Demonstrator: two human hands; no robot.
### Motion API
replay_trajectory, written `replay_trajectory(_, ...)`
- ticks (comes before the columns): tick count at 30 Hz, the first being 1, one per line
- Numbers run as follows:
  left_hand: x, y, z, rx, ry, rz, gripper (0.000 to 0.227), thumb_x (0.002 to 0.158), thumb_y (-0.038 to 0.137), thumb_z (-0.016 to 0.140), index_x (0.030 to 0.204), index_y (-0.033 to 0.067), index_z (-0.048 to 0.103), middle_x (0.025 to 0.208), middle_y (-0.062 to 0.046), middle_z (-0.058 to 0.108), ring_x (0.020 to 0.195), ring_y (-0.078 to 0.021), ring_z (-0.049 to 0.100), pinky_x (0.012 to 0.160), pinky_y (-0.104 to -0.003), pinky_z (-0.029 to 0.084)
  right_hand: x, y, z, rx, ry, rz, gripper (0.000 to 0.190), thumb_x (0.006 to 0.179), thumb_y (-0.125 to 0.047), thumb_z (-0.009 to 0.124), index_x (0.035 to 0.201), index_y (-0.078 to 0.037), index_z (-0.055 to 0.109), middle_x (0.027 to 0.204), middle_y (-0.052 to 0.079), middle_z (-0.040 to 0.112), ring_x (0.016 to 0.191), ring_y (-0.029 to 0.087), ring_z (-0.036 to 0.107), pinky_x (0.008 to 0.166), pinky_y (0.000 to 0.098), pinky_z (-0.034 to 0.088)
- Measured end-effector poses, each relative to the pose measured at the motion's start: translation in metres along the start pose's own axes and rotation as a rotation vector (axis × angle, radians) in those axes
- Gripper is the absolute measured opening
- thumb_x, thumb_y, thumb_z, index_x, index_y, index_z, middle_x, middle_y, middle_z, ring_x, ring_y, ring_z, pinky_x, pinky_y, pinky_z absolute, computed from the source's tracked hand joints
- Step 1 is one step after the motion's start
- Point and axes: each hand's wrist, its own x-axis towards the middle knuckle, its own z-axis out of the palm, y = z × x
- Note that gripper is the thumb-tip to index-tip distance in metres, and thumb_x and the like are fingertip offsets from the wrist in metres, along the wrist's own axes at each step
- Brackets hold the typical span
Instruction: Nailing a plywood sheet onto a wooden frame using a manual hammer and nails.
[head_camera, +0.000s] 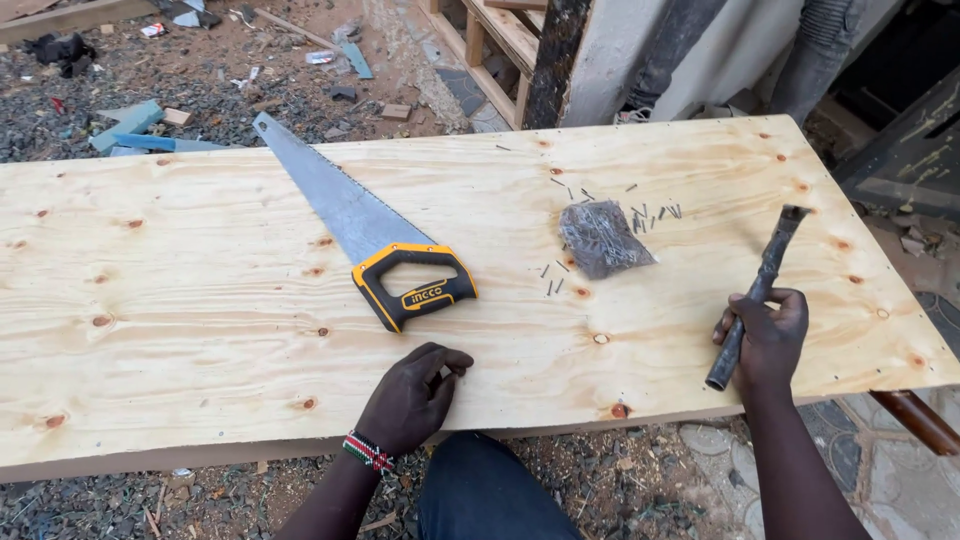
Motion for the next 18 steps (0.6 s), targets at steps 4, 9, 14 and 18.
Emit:
replay_trajectory(4,-0.003,0.002,0.002,-0.028,0.027,-0.022,0.028,0.106,0.008,0.067,0.126,0.0148,0.086,0.117,-0.005,0.086,0.099,-0.0211,0.084,0.084,-0.037,0.066,-0.007,-0.005,0.001,-0.025,-0.028,0.010,0.041,0.113,-0.005,0.075,0.128,-0.015,0.039,0.087,0.015,0.057,0.062,0.023,0.058,0.051,0.0402,0.049)
replay_trajectory(9,-0.001,0.001,0.001,0.023,0.048,0.018,0.020,0.115,0.025,0.070,0.125,0.0176,0.086,0.117,-0.004,0.086,0.086,-0.0228,0.080,0.080,-0.039,0.061,-0.007,-0.006,0.007,-0.137,-0.055,0.023,0.040,0.114,-0.010,0.076,0.130,-0.014,0.040,0.088,0.017,0.059,0.058,0.027,0.056,0.051,0.0428,0.049)
replay_trajectory(14,0.001,0.002,0.001,0.027,0.051,-0.006,0.023,0.116,0.029,0.069,0.124,0.0172,0.087,0.115,-0.002,0.086,0.086,-0.0219,0.079,0.080,-0.039,0.060,-0.016,-0.014,0.015,-0.276,-0.103,0.018,0.036,0.112,-0.012,0.080,0.130,-0.011,0.048,0.082,0.019,0.064,0.056,0.028,0.058,0.049,0.0441,0.049)
replay_trajectory(18,0.000,0.009,0.002,0.007,0.061,-0.027,0.021,0.114,0.030,0.071,0.119,0.0181,0.088,0.113,0.000,0.087,0.084,-0.0203,0.078,0.079,-0.038,0.059,-0.017,-0.012,0.013,-0.638,-0.083,-0.020,0.037,0.108,-0.026,0.088,0.129,-0.010,0.062,0.095,0.013,0.078,0.070,0.024,0.064,0.067,0.0453,0.048)
